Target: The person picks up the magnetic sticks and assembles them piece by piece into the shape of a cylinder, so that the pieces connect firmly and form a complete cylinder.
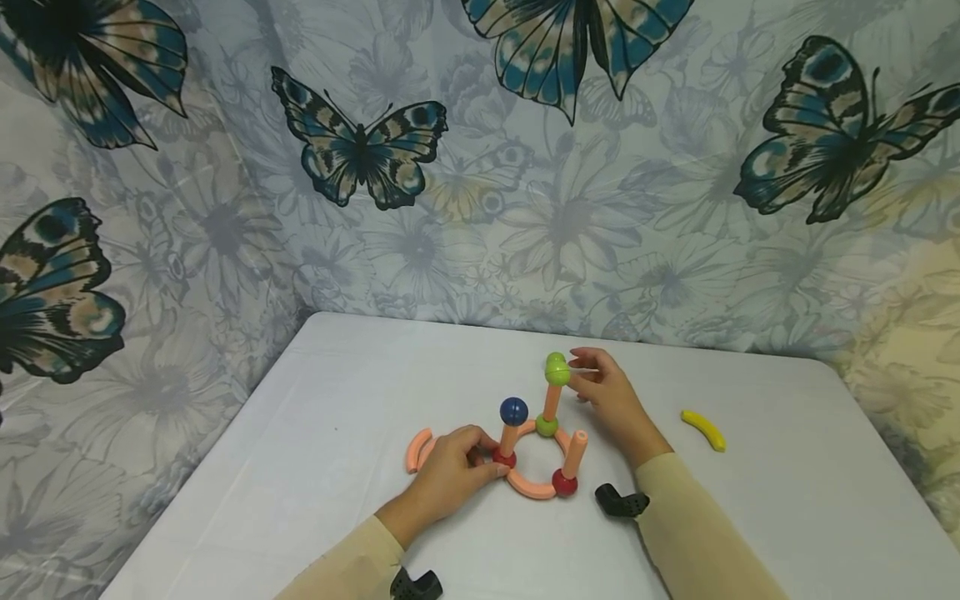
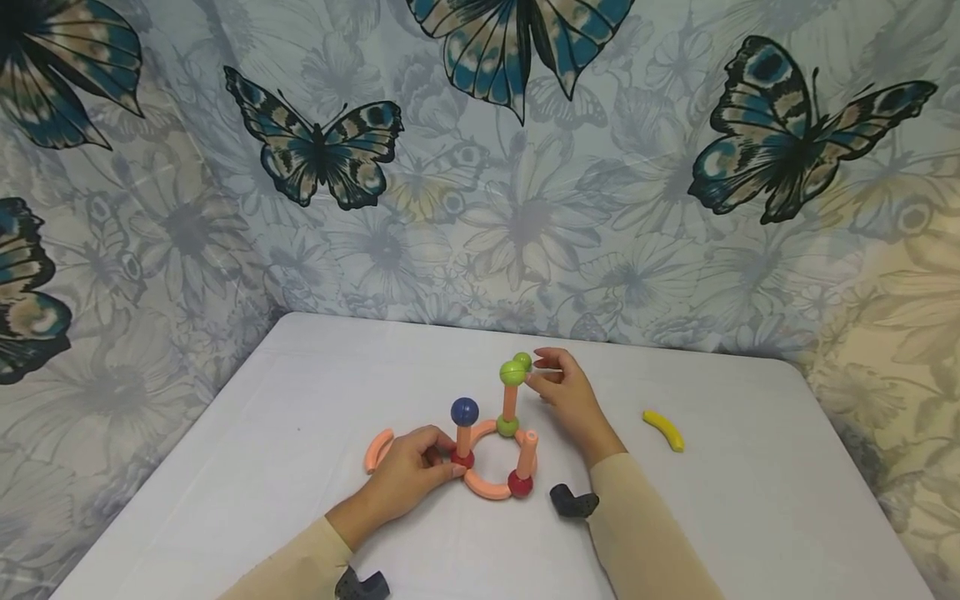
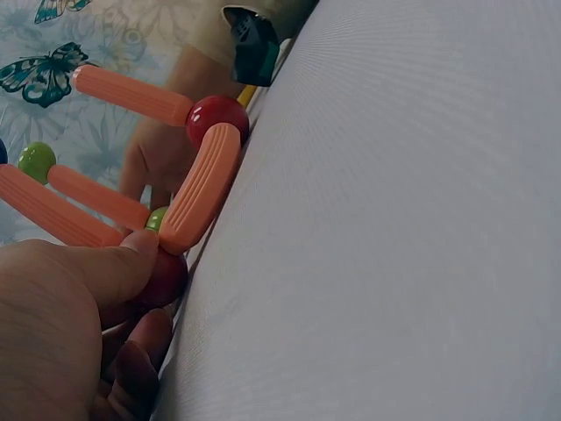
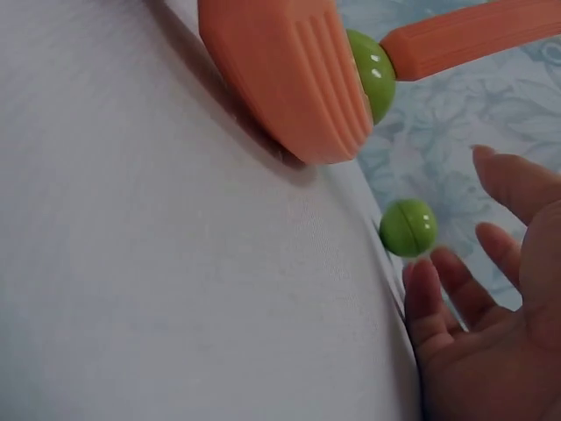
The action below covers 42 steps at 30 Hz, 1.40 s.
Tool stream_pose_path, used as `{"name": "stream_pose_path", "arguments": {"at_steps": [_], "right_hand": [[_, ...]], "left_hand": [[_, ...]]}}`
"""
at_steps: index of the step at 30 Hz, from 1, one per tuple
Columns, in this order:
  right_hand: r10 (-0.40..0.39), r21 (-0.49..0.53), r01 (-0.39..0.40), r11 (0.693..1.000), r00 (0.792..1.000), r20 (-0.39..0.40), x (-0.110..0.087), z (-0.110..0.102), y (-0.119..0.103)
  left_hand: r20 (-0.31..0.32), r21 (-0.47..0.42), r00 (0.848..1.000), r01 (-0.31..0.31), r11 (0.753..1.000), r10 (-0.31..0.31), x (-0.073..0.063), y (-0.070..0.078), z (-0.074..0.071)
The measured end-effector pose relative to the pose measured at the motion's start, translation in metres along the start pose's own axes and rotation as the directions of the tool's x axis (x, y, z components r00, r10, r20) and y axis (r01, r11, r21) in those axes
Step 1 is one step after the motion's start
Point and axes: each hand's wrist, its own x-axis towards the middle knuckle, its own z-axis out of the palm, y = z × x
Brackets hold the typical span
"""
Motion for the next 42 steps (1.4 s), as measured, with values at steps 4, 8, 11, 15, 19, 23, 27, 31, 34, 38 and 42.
{"name": "stream_pose_path", "arguments": {"at_steps": [4,8,11,15,19,23,27,31,34,38,42], "right_hand": [[0.010,-0.047,-0.011,0.999,1.000,-0.006,0.010,0.004,0.000],[0.012,-0.095,-0.012,0.995,1.000,-0.002,0.021,0.007,0.003],[-0.011,-0.146,0.013,0.989,1.000,0.015,0.028,0.009,0.005],[-0.039,-0.247,0.055,0.967,0.997,0.071,0.037,0.013,0.005],[-0.084,-0.361,0.127,0.924,0.988,0.132,0.044,0.016,0.006],[-0.115,-0.416,0.157,0.896,0.986,0.124,0.043,0.017,0.007],[-0.094,-0.386,0.104,0.917,0.995,0.045,0.032,0.014,0.010],[-0.093,-0.303,0.080,0.950,0.995,-0.029,0.019,0.009,0.012],[-0.100,-0.234,0.084,0.969,0.993,-0.057,0.011,0.005,0.011],[-0.066,-0.165,0.052,0.985,0.994,-0.084,-0.003,-0.001,0.010],[-0.030,-0.122,0.020,0.992,0.996,-0.083,-0.015,-0.006,0.011]], "left_hand": [[-0.004,0.000,1.000,-0.001,1.000,0.001,0.000,-0.001,0.000],[-0.002,-0.004,1.000,0.006,1.000,-0.006,0.000,-0.002,-0.001],[0.004,-0.009,1.000,0.011,1.000,-0.011,0.000,-0.001,-0.001],[0.008,-0.008,1.000,0.015,1.000,-0.014,0.000,0.000,-0.001],[0.008,-0.005,1.000,0.015,1.000,-0.015,0.000,-0.001,-0.001],[0.004,-0.003,1.000,0.012,1.000,-0.012,0.000,-0.001,-0.001],[0.001,-0.004,1.000,0.005,1.000,-0.005,0.000,0.001,0.000],[0.000,-0.006,1.000,-0.003,1.000,0.003,0.000,0.002,-0.001],[-0.003,-0.004,1.000,0.004,1.000,-0.004,0.000,0.003,-0.002],[0.004,-0.009,1.000,0.010,1.000,-0.010,-0.001,0.002,-0.003],[0.014,-0.013,1.000,0.007,1.000,-0.007,-0.001,0.001,-0.002]]}}
